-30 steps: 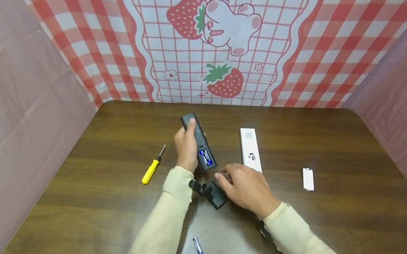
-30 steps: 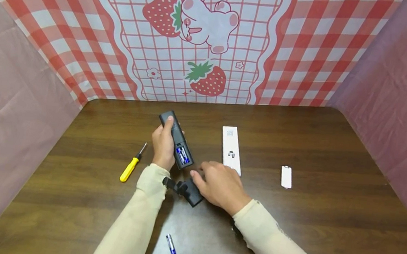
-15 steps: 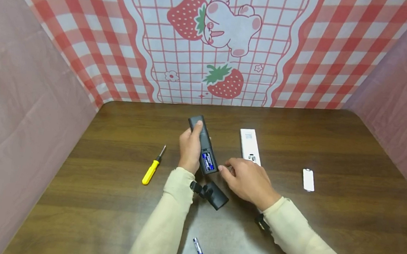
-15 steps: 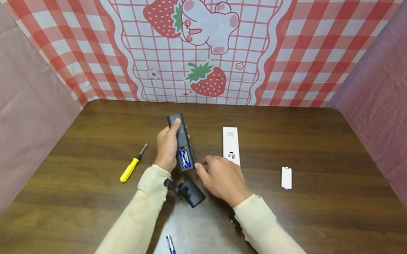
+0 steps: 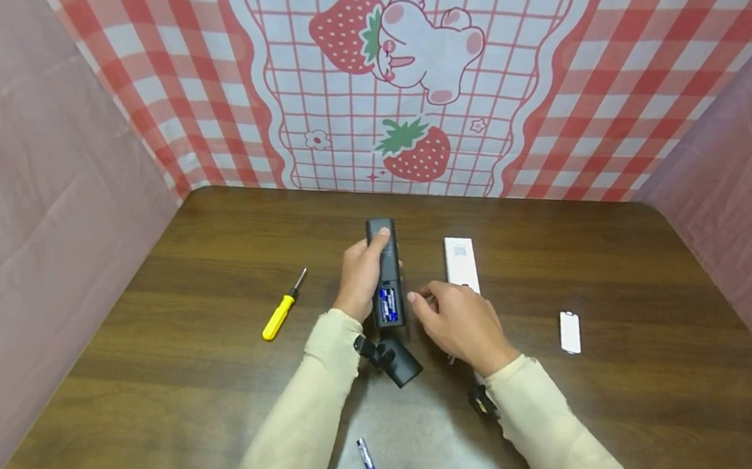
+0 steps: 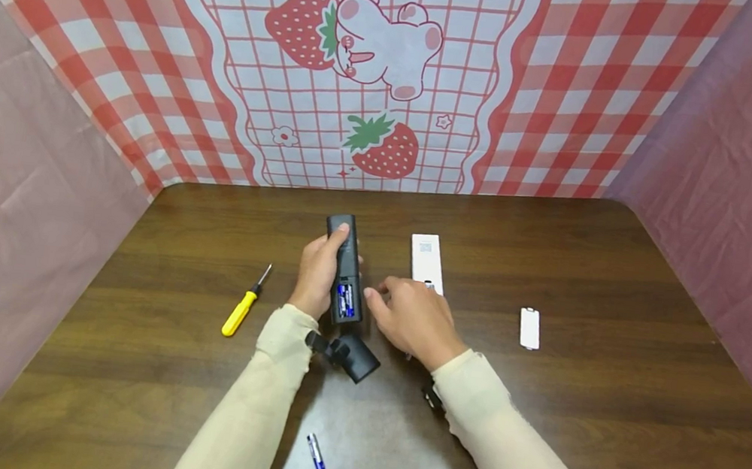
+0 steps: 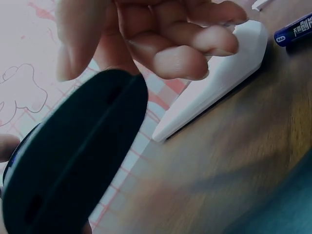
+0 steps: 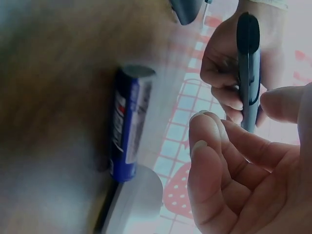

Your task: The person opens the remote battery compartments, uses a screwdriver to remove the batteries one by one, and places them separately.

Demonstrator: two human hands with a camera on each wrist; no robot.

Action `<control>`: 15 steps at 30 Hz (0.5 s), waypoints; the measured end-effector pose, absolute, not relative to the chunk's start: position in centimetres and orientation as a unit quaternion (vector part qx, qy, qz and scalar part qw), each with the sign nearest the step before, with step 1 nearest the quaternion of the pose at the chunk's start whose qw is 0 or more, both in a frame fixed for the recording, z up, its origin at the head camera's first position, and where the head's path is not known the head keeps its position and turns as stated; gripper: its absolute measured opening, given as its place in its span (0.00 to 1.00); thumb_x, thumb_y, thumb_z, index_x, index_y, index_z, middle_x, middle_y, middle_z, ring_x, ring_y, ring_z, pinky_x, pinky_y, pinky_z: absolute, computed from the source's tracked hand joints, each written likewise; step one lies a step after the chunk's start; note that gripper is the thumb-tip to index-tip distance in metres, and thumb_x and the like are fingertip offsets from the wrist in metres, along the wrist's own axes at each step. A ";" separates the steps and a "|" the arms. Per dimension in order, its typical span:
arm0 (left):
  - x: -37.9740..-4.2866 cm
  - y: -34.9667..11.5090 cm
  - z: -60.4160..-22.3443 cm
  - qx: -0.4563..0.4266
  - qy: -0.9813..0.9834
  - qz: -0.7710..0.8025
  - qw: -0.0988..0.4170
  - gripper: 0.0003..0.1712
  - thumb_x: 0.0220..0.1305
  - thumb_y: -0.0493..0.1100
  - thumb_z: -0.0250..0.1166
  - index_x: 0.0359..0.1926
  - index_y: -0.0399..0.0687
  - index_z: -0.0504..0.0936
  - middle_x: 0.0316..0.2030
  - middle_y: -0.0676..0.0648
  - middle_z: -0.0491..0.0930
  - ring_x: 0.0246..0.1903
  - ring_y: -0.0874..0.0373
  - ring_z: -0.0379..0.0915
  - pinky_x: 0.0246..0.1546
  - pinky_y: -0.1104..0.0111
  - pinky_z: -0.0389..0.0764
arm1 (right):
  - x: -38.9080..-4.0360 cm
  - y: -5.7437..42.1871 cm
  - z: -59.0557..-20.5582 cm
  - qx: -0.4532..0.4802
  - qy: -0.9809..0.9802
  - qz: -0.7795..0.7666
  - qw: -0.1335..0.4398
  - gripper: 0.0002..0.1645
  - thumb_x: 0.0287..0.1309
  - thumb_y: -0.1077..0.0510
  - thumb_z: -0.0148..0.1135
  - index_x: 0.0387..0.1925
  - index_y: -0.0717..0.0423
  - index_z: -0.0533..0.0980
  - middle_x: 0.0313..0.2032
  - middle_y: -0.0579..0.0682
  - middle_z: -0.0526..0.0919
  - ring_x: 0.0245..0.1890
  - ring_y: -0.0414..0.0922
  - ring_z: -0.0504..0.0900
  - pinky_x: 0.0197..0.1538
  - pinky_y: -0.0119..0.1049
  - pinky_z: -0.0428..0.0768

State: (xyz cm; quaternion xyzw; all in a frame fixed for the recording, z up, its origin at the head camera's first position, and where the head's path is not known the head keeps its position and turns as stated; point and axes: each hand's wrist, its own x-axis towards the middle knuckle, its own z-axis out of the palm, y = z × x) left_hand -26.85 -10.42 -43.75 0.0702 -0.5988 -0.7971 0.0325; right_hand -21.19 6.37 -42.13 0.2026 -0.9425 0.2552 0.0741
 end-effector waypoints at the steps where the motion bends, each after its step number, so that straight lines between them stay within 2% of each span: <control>1: -26.8 -10.4 -43.8 0.070 -0.602 -0.795 0.028 0.23 0.69 0.58 0.61 0.40 0.39 0.80 0.28 0.40 0.81 0.23 0.54 0.78 0.26 0.64 0.81 | -21.3 6.4 -42.1 0.201 -0.943 0.256 0.074 0.22 0.70 0.42 0.56 0.40 0.55 0.84 0.24 0.41 0.80 0.22 0.39 0.75 0.28 0.40 0.75; 9: -26.7 -10.1 -43.6 0.055 -0.619 -0.784 0.012 0.23 0.70 0.57 0.60 0.40 0.38 0.80 0.28 0.41 0.81 0.26 0.54 0.79 0.28 0.64 0.81 | -22.3 6.5 -41.6 0.183 -0.945 0.256 0.093 0.23 0.70 0.42 0.56 0.40 0.56 0.84 0.26 0.45 0.82 0.23 0.43 0.76 0.28 0.41 0.75; 15: -26.7 -9.9 -43.4 0.046 -0.620 -0.783 0.010 0.24 0.69 0.58 0.61 0.40 0.38 0.81 0.28 0.43 0.81 0.26 0.55 0.78 0.29 0.65 0.80 | -22.7 6.2 -41.0 0.168 -0.943 0.272 0.090 0.24 0.72 0.40 0.53 0.43 0.55 0.84 0.31 0.48 0.84 0.26 0.44 0.77 0.31 0.43 0.76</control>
